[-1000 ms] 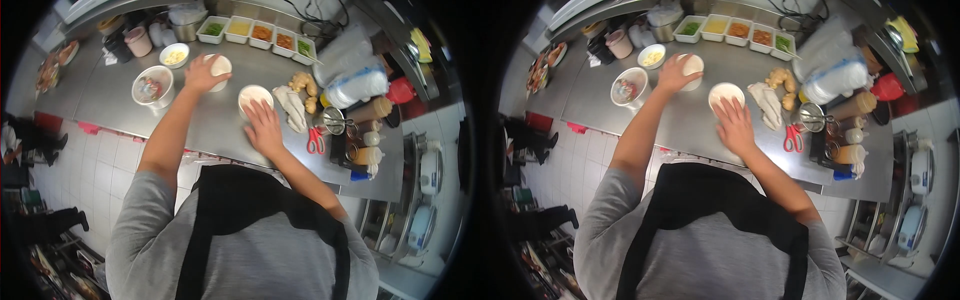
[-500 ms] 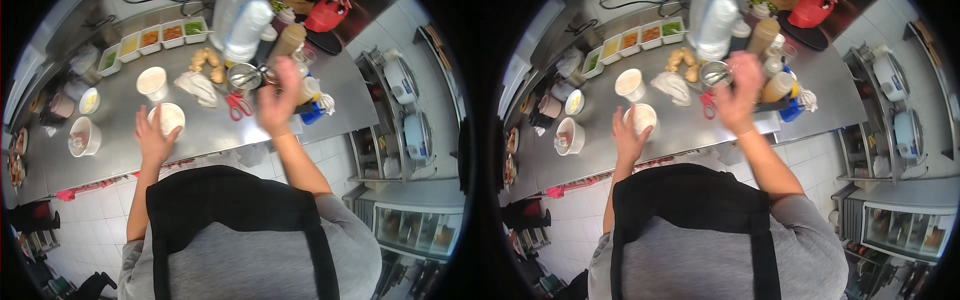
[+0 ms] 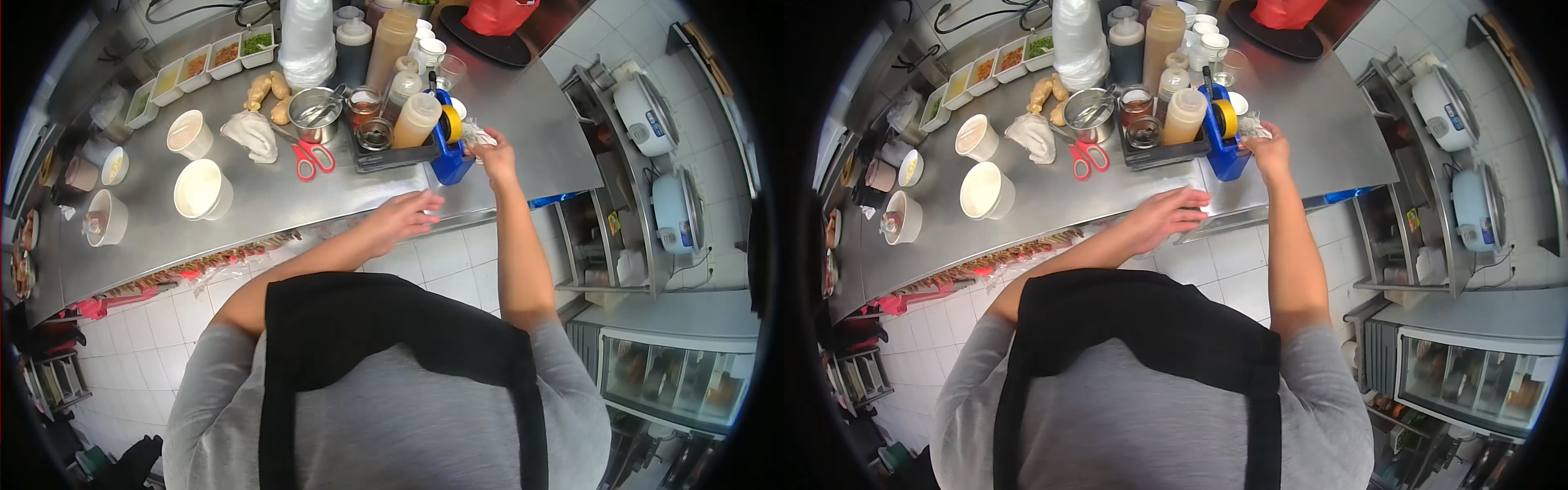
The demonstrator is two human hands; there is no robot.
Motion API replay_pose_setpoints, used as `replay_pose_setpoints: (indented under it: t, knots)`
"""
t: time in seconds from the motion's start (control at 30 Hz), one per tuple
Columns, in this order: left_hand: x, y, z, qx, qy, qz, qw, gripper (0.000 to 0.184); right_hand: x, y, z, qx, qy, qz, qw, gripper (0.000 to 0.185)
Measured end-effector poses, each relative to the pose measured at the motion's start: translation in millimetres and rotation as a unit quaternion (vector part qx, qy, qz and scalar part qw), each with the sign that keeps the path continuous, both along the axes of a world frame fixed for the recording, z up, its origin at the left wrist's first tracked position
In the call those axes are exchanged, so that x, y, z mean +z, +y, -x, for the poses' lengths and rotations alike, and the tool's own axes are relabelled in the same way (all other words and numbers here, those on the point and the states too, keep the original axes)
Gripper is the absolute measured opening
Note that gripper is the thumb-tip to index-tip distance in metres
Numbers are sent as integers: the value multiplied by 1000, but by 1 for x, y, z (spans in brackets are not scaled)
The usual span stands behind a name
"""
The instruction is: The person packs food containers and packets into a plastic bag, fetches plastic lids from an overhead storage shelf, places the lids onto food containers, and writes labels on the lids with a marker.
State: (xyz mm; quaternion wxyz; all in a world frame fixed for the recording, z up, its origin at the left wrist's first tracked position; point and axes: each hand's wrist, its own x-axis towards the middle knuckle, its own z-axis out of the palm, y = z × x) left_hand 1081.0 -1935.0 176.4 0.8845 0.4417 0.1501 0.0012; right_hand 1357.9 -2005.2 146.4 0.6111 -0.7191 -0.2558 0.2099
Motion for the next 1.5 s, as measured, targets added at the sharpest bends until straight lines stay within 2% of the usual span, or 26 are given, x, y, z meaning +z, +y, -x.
replay_pose_setpoints:
  t: [0.07,0.13,0.23,0.27,0.37,0.43,0.53,0.57,0.63,0.7,0.77,0.87,0.9,0.97,1.03,1.1,1.13,1.17,1.2,1.27,1.3,1.33,1.37,1.47,1.5]
  knots:
    - [-12,-17,-49,30,46,14,998,58,35,-40,25,3,-22,-54,998,63]
    - [-29,-24,-95,63,84,-4,994,65,82,-93,70,-13,-8,-21,1000,64]
    - [-59,-35,-151,176,142,-114,967,69,93,-173,108,-23,11,17,1000,65]
    - [-58,-38,-159,202,157,-150,955,63,93,-192,119,-30,34,29,999,66]
    - [-58,-47,-172,289,200,-248,903,45,53,-219,131,-40,48,90,994,63]
    - [-67,-54,-178,357,217,-306,855,32,4,-221,130,-45,78,145,985,61]
    - [-68,-51,-179,394,218,-381,807,26,-80,-200,119,-51,185,116,975,58]
    - [-73,-50,-182,395,227,-436,776,24,-92,-189,119,-27,195,127,972,58]
    - [-77,-47,-184,404,210,-470,756,22,-110,-167,121,27,216,151,964,57]
    - [-78,-40,-180,346,216,-505,761,17,-119,-151,128,67,219,164,959,57]
    - [-55,-39,-164,302,230,-501,778,15,-120,-142,136,106,229,167,953,53]
    - [-38,-38,-119,202,110,-497,837,14,-103,-124,149,187,297,198,915,47]
    - [-35,-38,-103,195,77,-482,851,15,-96,-118,163,193,366,157,897,41]
    - [-24,-34,-68,181,7,-446,877,16,-110,-103,175,261,348,156,887,39]
    - [-1,-8,-21,289,-126,-478,820,11,-107,-83,185,330,303,155,880,38]
    - [32,40,39,394,-100,-523,750,5,-70,-36,199,396,232,147,876,38]
    - [58,60,80,427,-61,-457,778,4,-57,-12,206,417,223,127,872,39]
    - [54,89,112,484,-27,-406,775,4,-41,14,213,437,215,106,867,40]
    - [53,114,144,580,46,-406,705,9,-8,44,225,441,187,93,873,41]
    - [51,160,211,676,20,-426,602,12,36,111,243,475,115,33,872,41]
    - [47,171,235,702,47,-412,579,12,47,145,250,505,70,-15,860,40]
    - [44,182,253,726,75,-399,555,13,72,172,261,503,29,33,863,39]
    - [34,191,266,729,102,-389,554,13,108,188,279,489,11,114,865,37]
    - [-16,211,291,721,188,-362,561,15,56,253,297,479,-121,89,865,35]
    - [-34,214,291,709,220,-355,569,16,29,265,300,496,-75,114,857,35]
